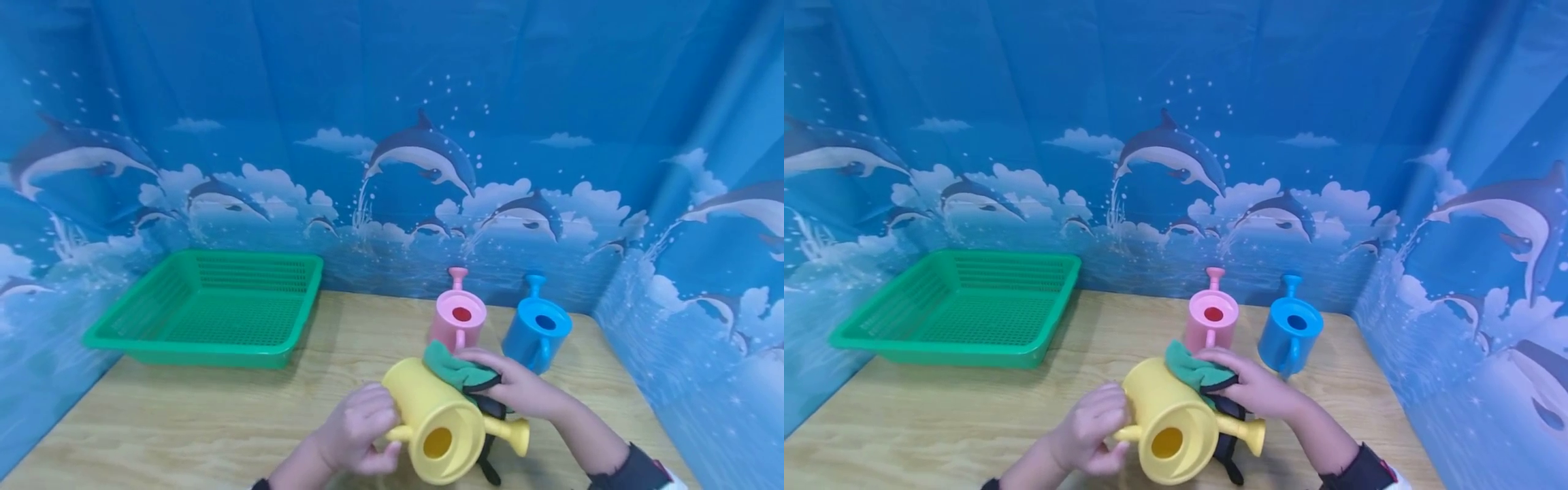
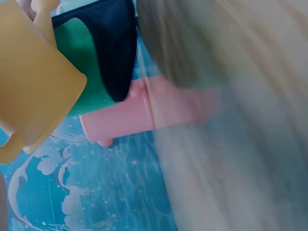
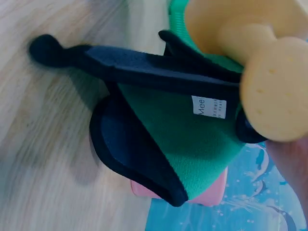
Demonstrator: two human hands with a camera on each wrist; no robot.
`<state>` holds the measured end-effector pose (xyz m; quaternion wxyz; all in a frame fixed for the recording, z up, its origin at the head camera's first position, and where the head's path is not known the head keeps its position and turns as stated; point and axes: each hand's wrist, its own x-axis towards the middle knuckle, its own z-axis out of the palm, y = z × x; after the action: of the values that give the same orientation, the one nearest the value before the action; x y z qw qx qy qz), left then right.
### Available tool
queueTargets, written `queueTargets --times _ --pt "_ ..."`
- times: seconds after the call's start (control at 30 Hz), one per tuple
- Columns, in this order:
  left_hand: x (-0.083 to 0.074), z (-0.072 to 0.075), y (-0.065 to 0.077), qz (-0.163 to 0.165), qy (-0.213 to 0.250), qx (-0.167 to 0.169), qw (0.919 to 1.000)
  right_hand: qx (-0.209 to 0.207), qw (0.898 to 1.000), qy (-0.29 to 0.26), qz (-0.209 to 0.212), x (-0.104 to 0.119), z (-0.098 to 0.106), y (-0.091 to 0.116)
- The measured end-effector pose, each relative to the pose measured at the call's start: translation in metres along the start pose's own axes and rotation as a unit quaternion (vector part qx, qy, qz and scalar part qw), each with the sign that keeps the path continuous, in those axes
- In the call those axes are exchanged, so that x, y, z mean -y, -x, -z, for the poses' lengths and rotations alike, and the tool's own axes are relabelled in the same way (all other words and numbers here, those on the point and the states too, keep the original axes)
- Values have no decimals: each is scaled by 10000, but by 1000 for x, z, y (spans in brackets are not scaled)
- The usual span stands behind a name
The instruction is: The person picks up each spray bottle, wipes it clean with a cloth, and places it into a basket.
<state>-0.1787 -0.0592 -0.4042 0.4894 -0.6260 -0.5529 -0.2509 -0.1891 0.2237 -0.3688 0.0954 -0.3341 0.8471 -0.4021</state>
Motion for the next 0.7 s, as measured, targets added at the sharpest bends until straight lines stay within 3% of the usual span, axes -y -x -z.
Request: queueTargets --times 0.27,0.53,0.7 --pt "-1 -3 -3 -80 -85 212 9997 163 9988 -127 -437 2 -4 -9" --pt "2 4 -1 71 -224 418 9988 413 9980 367 311 17 4 -2" --pt "1 4 0 62 -281 602 9978 759 9926 785 531 34 13 0"
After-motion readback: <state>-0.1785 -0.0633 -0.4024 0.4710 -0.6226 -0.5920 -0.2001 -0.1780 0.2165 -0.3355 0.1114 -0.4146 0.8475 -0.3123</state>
